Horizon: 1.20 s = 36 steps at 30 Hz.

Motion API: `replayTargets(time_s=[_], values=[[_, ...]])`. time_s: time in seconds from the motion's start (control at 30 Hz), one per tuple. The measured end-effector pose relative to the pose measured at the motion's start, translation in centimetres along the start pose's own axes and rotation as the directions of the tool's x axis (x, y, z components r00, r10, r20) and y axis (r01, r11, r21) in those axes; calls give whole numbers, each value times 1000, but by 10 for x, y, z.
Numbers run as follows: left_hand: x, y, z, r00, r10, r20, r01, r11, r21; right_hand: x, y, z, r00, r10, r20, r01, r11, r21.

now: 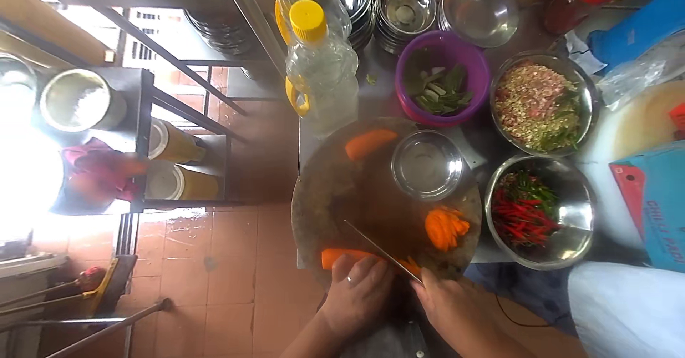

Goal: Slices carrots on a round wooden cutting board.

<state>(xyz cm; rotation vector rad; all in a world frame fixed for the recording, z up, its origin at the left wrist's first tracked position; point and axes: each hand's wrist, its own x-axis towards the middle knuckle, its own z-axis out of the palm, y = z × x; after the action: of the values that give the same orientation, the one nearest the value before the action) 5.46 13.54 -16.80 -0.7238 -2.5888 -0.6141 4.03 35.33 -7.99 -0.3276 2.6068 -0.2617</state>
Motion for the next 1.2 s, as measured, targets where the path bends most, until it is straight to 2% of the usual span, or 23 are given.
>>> replayTargets(time_s=[0.27, 0.43, 0.53, 0.6, 0.73, 0.83, 0.97, 1.07, 1.2], values=[[-1, -5, 0, 999, -41, 20, 40, 998, 47, -1, -1, -3, 1000, 0, -25, 0, 1000, 6], [-2, -7, -1, 999, -15, 42, 13, 999, 50, -7, -12, -8, 987, -14, -162, 15, 1000, 2], [0, -6, -1, 999, -9, 38, 8, 999, 43, -4, -10, 3, 994, 0, -113, 1, 1000, 6], [1, -8, -1, 999, -9, 38, 7, 999, 49, -5, -11, -9, 997, -1, -71, 2, 1000, 7], [-1, -7, -3, 998, -10, 55, 7, 999, 53, -9, -17, -7, 992, -26, -121, 30, 999, 25], [0, -6, -1, 999, -9, 46, 7, 998, 56, -2, -18, -4, 999, -6, -44, 6, 1000, 8], [-1, -9, -2, 999, -10, 51, 6, 997, 71, -8, -20, -13, 994, -31, -101, 33, 999, 21], [-1, -5, -1, 999, -17, 42, 14, 998, 63, -5, -14, -5, 1000, 15, 8, -15, 999, 34], [-1, -8, -1, 999, -15, 37, 13, 999, 45, -10, -19, -17, 996, -34, -84, 36, 999, 27]])
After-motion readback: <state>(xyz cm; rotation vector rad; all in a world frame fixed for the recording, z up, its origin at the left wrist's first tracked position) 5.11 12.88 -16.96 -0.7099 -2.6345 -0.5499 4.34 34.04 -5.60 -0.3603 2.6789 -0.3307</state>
